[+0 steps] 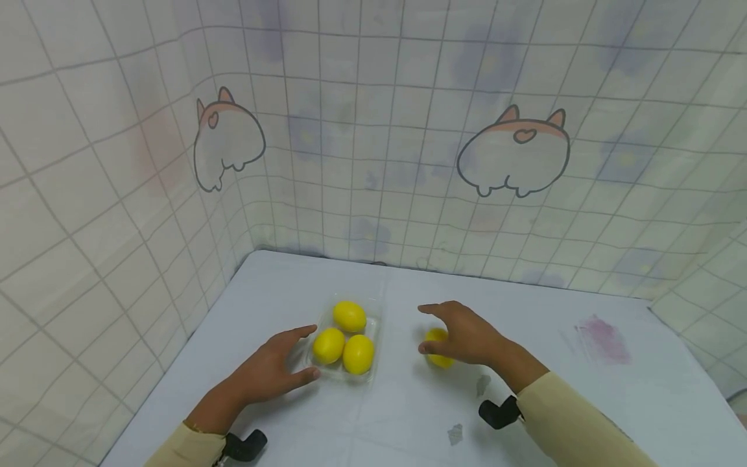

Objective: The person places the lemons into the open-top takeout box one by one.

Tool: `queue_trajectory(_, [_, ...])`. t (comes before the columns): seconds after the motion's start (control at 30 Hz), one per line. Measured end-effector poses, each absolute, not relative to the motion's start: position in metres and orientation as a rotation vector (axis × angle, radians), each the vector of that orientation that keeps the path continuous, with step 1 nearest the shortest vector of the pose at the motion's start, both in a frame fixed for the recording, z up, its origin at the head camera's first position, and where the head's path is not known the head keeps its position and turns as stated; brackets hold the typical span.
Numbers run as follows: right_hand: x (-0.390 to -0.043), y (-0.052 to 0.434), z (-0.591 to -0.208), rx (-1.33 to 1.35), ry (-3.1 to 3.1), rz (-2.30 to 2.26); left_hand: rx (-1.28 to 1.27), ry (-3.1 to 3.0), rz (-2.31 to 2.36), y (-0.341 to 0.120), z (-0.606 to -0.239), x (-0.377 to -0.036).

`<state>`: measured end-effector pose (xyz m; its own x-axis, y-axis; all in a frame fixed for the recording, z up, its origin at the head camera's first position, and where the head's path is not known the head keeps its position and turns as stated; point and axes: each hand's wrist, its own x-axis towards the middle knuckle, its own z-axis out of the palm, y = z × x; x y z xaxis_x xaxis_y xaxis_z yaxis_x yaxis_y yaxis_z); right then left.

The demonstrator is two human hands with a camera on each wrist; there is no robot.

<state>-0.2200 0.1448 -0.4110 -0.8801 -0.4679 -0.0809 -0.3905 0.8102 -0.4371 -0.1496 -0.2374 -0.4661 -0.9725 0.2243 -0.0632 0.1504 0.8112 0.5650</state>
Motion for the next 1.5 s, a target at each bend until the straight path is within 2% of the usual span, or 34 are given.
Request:
queue_trajectory(0.6, [-0.214, 0.178, -0.431, -0.582, 2.791, -0.602, 0.326, 2.870, 0.875, -0.241, -0.469, -0.150])
queue_trajectory(1.5, [-0.217, 0.178, -0.448, -0.613, 2.816, -0.648, 0.332, 2.872, 0.883, -0.240, -0.469, -0.151])
